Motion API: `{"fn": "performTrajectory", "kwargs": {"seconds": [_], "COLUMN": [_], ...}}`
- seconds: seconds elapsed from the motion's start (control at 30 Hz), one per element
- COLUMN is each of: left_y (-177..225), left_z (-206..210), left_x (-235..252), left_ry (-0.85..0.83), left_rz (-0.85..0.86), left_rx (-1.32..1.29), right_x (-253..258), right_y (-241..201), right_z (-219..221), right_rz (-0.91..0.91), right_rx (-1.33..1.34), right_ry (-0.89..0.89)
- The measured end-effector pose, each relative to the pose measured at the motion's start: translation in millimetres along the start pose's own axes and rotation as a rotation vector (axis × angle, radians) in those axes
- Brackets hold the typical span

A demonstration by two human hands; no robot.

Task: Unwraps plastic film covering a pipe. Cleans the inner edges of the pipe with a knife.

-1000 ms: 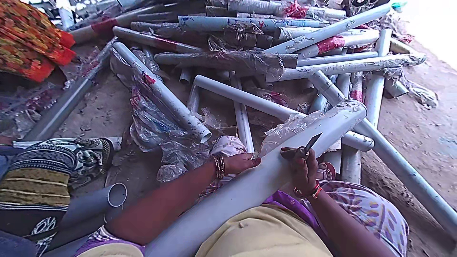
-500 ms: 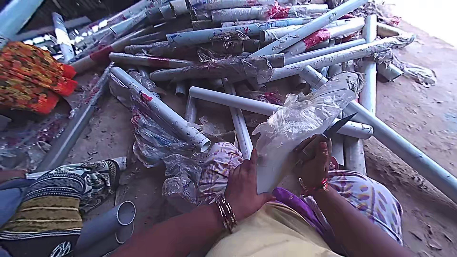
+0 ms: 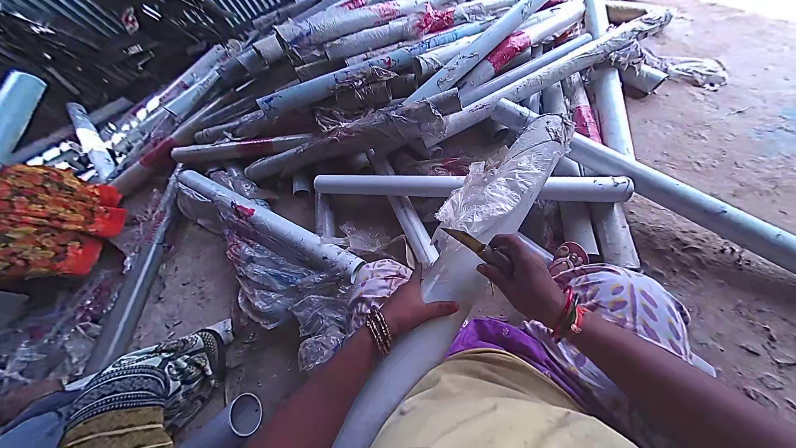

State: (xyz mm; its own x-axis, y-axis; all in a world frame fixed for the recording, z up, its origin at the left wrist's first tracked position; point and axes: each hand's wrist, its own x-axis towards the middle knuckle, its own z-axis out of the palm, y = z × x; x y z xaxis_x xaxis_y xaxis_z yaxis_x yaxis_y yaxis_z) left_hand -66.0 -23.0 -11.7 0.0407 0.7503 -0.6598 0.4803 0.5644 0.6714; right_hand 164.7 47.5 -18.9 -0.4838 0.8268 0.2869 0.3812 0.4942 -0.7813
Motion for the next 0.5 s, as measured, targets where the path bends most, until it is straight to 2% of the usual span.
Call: {"fn": "performTrajectory", "kwargs": {"seconds": [0.17,0.33,0.5], "left_y": [-0.6,-5.5,-4.4], "left_z": [6.5,9.9,7.9], "left_x": [20.1,37.9,41.5], "left_ry": [-0.070,-0.220,-0.237], "left_rz": [-0.031,0.065,0.061], "left_rx": [-0.036,-0.124,-0.199], "right_x": [-37.2,-56.1,-55.5], "right_y": [6.9,11.0,24.1], "right_z": [9.2,10.9,7.2], "right_rz": [-0.217,-0.243,-0.370], "right_rx": [-0.342,-0.464,-0.569], "right_ry": [-0.032,-0.149,-0.130]}}
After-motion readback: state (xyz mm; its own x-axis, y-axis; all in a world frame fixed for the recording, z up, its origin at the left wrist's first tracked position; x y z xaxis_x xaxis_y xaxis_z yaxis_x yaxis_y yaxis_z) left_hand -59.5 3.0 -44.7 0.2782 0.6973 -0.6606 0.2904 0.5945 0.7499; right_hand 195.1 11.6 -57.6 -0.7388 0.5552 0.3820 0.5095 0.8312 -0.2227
